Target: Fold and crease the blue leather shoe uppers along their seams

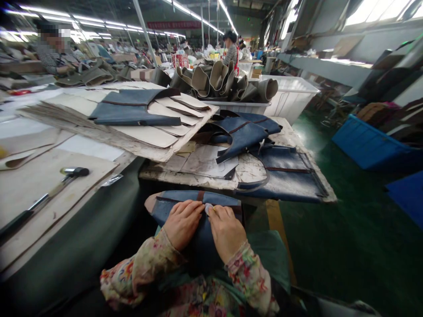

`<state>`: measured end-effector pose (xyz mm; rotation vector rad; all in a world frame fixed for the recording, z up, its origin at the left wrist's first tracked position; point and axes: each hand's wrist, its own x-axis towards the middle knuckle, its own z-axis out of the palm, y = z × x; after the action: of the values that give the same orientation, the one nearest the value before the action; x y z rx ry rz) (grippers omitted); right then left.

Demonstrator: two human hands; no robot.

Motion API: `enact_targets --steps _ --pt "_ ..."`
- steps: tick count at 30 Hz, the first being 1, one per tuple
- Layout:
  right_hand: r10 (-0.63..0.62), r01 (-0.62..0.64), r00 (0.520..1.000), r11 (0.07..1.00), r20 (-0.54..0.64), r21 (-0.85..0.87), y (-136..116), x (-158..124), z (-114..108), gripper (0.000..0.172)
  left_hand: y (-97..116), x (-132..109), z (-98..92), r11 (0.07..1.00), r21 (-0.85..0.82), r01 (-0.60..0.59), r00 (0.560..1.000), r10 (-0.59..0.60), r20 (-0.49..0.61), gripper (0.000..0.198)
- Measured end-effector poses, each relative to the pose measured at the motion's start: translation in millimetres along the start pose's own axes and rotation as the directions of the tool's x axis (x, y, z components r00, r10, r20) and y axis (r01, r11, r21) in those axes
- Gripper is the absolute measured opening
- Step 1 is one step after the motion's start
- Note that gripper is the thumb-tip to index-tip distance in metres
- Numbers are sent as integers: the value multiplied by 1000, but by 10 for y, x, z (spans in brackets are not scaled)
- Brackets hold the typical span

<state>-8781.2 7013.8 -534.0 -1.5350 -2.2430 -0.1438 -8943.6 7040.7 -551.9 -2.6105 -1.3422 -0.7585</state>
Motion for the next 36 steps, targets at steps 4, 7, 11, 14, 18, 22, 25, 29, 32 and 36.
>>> enact_targets --steps 4,7,11,14,18,22,25,29,32,36 --pt "16 -21 999 994 48 106 -17 39 44 28 -76 -129 -93 1000 -16 4 999 -5 -41 29" --pt "45 -63 995 977 94 204 64 33 32 28 -78 -210 -137 1000 8 -6 999 6 -34 31" --pt "50 -120 979 926 200 357 188 45 -5 27 -60 -253 -142 1000 29 6 1000 -5 -31 32" --pt "38 -168 960 870 278 463 248 84 -24 28 -68 -253 -130 999 30 19 999 -18 -40 31" --pt "16 -224 940 784 342 579 298 155 -37 28 -98 -251 -123 997 43 59 998 -58 -18 32" --pt "-9 -210 936 788 351 579 276 218 -59 27 -115 -250 -118 994 49 99 995 -100 9 32" --pt "-63 -106 943 874 328 474 199 252 -92 27 -106 -234 -112 993 44 113 993 -113 18 29" --pt "-97 -22 935 944 340 329 115 274 -125 27 -78 -181 -106 991 45 130 991 -130 5 26" --pt "-108 -5 935 948 337 318 118 276 -124 27 -73 -147 -102 994 38 104 994 -105 42 27" --pt "-107 -14 945 931 308 365 176 274 -98 24 -102 -163 -81 997 29 76 996 -78 47 25"
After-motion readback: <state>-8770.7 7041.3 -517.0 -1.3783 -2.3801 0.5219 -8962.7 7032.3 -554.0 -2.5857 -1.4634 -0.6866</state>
